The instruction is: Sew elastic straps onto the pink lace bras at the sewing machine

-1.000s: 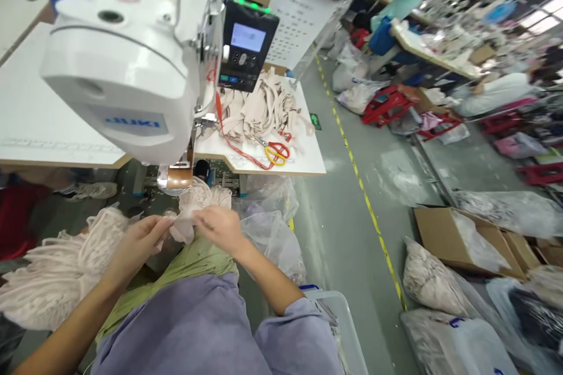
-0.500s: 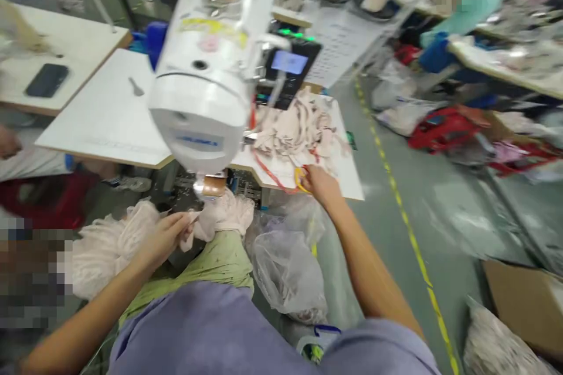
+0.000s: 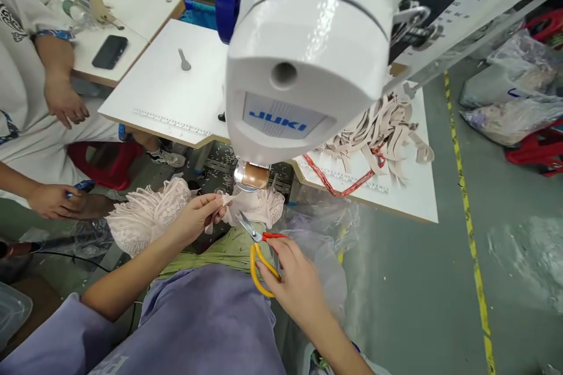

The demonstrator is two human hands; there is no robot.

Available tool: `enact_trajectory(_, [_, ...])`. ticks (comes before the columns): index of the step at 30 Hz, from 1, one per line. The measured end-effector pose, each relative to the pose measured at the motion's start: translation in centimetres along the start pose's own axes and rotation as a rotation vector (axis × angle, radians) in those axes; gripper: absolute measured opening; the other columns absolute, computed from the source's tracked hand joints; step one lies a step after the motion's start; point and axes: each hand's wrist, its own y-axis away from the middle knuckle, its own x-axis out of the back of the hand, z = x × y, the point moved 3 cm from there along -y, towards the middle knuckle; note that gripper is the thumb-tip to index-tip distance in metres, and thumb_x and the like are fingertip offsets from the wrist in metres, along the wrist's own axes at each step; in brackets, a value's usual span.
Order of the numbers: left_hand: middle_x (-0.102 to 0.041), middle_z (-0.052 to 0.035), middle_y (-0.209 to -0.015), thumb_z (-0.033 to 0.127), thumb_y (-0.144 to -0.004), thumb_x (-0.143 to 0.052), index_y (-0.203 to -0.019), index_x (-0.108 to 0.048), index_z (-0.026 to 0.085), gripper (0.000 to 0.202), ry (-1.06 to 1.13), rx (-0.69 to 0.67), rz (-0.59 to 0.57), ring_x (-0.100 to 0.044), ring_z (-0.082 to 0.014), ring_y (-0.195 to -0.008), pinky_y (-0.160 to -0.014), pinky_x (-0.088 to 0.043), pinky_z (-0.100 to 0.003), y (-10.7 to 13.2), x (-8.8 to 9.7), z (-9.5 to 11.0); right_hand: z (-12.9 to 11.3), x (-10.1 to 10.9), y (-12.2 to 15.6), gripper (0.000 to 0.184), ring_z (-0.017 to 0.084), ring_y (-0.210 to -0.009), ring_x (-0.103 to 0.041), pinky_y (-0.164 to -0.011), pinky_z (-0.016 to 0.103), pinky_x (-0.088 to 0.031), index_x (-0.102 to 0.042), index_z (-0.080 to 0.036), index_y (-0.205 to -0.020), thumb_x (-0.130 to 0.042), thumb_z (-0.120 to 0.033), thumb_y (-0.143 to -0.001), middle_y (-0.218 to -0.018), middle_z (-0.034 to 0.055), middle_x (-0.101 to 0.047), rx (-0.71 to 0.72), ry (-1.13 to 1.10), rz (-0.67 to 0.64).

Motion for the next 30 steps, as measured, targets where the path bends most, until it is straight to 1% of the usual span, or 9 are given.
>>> enact_trajectory(2, [-0.057,-0.0002,-0.072,0.046,-0.086,-0.063,-0.077,-0.06,0.016,0.032,-0.06,-0.02,-0.006,-0.046,-0.0085,-0.06,-0.059,-0.038,-0.021,0.2,-0.2,0.3,-0.3,-0.6,-1.2,0.031,0.025,-0.092,-0.069,-0.071,0.039,-0.059,-0.058,-0.022,-0.12,-0.059,-0.034,-0.092,-0.114,0.0118,-0.068,0.034,0.013,0.01])
enact_trajectory(8, [-0.057,-0.0004,-0.071,0.046,-0.092,-0.052,-0.073,-0.059,0.017,0.035,-0.302,-0.057,-0.033,-0.048,-0.0115,-0.064,-0.062,-0.038,-0.023,1.0,-1.0,1.5,-0.3,-1.1,-2.5,0.032,0.023,-0.084,-0.068,-0.067,0.036,-0.058,-0.056,-0.022,-0.122,-0.059,-0.035,-0.093,-0.114,0.011,-0.068,0.064,0.044,-0.02])
enact_trajectory(14, [-0.058,0.0005,-0.07,0.035,-0.09,-0.048,-0.072,-0.058,0.018,0.027,-0.444,-0.079,-0.008,-0.049,-0.0122,-0.063,-0.062,-0.038,-0.024,0.6,-0.7,1.0,-0.2,-1.1,-3.1,0.03,0.018,-0.071,-0.066,-0.066,0.034,-0.057,-0.055,-0.023,-0.123,-0.059,-0.032,-0.094,-0.114,0.0084,-0.069,0.079,-0.006,-0.09])
enact_trajectory(16, [-0.056,0.0011,-0.069,0.032,-0.087,-0.048,-0.073,-0.059,0.018,0.023,-0.426,-0.066,-0.005,-0.048,-0.0122,-0.062,-0.061,-0.037,-0.024,0.3,-0.4,0.6,0.1,-1.1,-2.9,0.028,0.018,-0.069,-0.065,-0.063,0.032,-0.056,-0.057,-0.024,-0.122,-0.057,-0.033,-0.095,-0.11,0.0075,-0.07,0.08,-0.046,-0.097])
enact_trajectory(18, [-0.054,0.0021,-0.066,0.03,-0.085,-0.049,-0.074,-0.06,0.018,0.02,-0.351,-0.033,0.0,-0.045,-0.0112,-0.059,-0.057,-0.034,-0.023,0.2,-0.2,0.3,0.6,-1.1,-2.5,0.027,0.018,-0.069,-0.065,-0.061,0.031,-0.055,-0.058,-0.025,-0.121,-0.057,-0.033,-0.095,-0.104,0.007,-0.071,0.065,-0.073,-0.084])
enact_trajectory(21, [-0.048,0.0039,-0.061,0.037,-0.085,-0.055,-0.073,-0.06,0.017,0.024,-0.188,0.026,0.011,-0.036,-0.0084,-0.051,-0.049,-0.025,-0.022,0.2,0.2,0.1,1.3,-1.4,-1.6,0.027,0.016,-0.064,-0.061,-0.059,0.03,-0.053,-0.058,-0.025,-0.118,-0.06,-0.029,-0.091,-0.097,0.0058,-0.069,0.022,-0.117,-0.019])
enact_trajectory(24, [-0.045,0.005,-0.057,0.045,-0.082,-0.065,-0.069,-0.057,0.016,0.032,-0.062,0.03,-0.007,-0.032,-0.0064,-0.049,-0.047,-0.02,-0.021,0.2,0.4,0.1,1.6,-1.8,-0.9,0.036,0.014,-0.061,-0.055,-0.056,0.029,-0.051,-0.055,-0.024,-0.117,-0.064,-0.023,-0.082,-0.095,0.0045,-0.065,-0.032,-0.219,0.01])
enact_trajectory(27, [-0.05,0.0031,-0.059,0.046,-0.082,-0.068,-0.068,-0.058,0.015,0.035,-0.058,-0.012,-0.019,-0.036,-0.0062,-0.051,-0.048,-0.025,-0.021,0.2,0.5,0.2,1.2,-2.4,-0.8,0.045,0.014,-0.063,-0.054,-0.058,0.029,-0.05,-0.053,-0.024,-0.118,-0.065,-0.021,-0.074,-0.095,0.0038,-0.062,-0.055,-0.287,-0.016])
enact_trajectory(30, [-0.056,0.001,-0.063,0.048,-0.085,-0.066,-0.068,-0.061,0.015,0.037,-0.168,-0.071,0.006,-0.042,-0.0075,-0.055,-0.053,-0.032,-0.021,0.4,0.2,0.7,0.7,-3.0,-1.4,0.045,0.015,-0.067,-0.054,-0.061,0.03,-0.05,-0.054,-0.024,-0.117,-0.066,-0.023,-0.073,-0.097,0.0042,-0.061,-0.059,-0.287,-0.029])
